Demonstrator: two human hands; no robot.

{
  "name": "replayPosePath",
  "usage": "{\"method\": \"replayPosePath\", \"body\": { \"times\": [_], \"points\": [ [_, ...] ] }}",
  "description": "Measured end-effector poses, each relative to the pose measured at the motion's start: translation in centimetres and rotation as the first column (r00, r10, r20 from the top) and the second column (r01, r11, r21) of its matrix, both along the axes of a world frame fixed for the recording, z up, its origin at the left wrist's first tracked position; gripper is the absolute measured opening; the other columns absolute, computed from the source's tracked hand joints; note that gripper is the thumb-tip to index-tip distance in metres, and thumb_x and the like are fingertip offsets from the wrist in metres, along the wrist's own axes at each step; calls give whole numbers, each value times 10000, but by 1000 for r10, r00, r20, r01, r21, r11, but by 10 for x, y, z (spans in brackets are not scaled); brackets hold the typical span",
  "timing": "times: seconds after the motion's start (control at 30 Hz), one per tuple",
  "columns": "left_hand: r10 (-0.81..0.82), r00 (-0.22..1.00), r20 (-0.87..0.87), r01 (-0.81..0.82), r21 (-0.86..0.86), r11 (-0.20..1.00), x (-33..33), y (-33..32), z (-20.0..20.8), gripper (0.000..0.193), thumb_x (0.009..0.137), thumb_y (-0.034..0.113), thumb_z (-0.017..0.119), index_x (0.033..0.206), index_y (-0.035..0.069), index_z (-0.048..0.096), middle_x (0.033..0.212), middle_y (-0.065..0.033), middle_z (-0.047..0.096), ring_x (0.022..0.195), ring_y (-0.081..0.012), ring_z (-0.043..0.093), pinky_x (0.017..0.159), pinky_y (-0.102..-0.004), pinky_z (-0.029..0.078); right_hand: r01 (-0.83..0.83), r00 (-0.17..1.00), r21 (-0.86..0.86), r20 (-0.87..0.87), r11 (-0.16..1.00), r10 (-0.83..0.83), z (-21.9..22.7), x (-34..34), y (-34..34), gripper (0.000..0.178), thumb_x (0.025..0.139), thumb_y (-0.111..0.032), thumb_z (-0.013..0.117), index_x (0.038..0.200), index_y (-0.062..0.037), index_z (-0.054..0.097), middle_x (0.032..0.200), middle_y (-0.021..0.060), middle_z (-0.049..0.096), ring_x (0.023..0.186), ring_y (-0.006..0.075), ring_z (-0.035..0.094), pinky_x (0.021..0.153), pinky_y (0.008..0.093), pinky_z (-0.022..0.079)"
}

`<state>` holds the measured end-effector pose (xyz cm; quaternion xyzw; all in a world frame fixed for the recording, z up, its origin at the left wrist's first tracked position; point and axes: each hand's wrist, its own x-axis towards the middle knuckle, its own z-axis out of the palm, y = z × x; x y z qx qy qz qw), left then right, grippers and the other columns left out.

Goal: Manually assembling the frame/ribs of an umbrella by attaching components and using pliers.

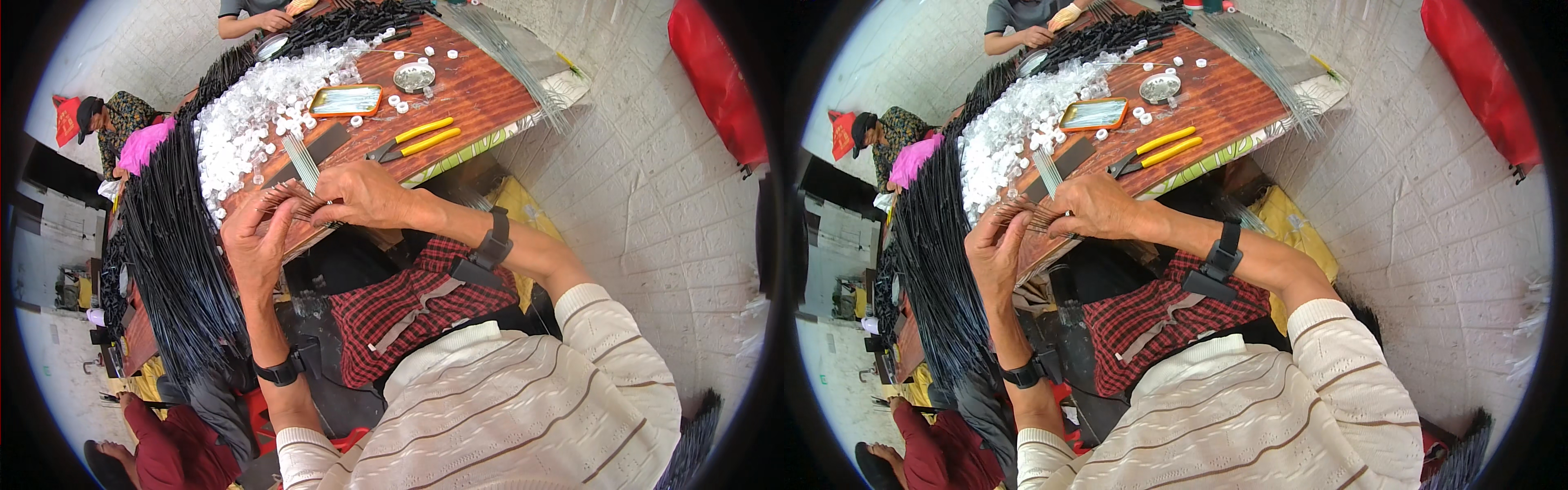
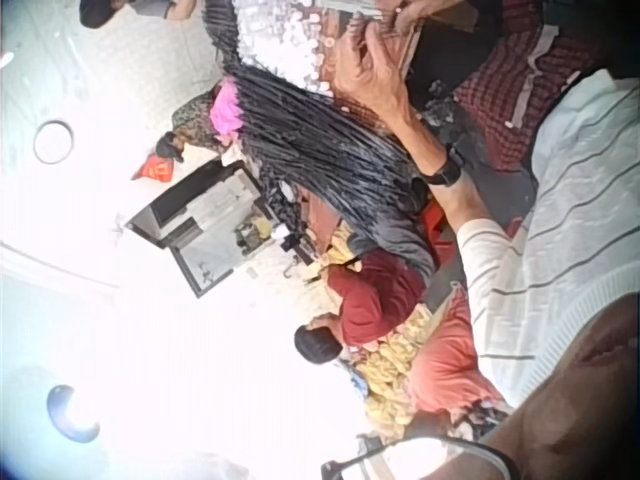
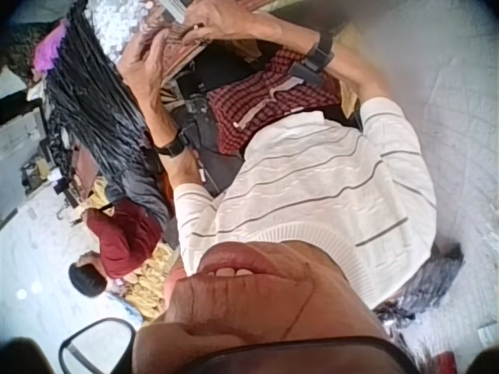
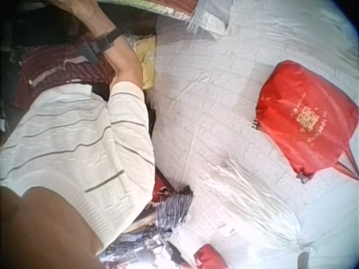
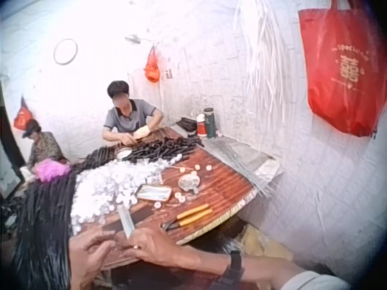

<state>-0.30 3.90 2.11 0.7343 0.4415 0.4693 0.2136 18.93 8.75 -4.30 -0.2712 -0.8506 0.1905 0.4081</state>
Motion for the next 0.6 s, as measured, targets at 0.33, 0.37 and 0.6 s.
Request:
{"method": "replayPosePath", "body": {
  "times": [0.33,0.37,0.6],
  "points": [
    [-113,994,-8,113,-24,993,-6,6,-7,225,880,-43,649,1103,-59,667,1006,-113,686,937,-150,647,840,-265,518,-120,985,-61,-129,991,111,1,-5,6,240,782,-306,728,932,-121,756,766,146,651,740,339,640,656,432,479],
    [-127,992,-17,126,-22,992,-6,7,-8,218,881,-40,650,1098,-58,667,1007,-116,687,942,-155,649,849,-272,520,-154,978,-76,-156,985,141,1,-4,6,246,778,-308,730,939,-123,756,773,145,657,747,337,642,661,428,481],
    [-52,999,13,52,-62,997,-7,6,-8,170,883,-18,660,1049,-51,669,994,-109,695,915,-148,651,842,-272,522,-98,993,-129,-75,987,89,9,0,1,260,770,-221,749,960,-47,718,827,146,648,770,330,638,666,416,480]
  ]
}}
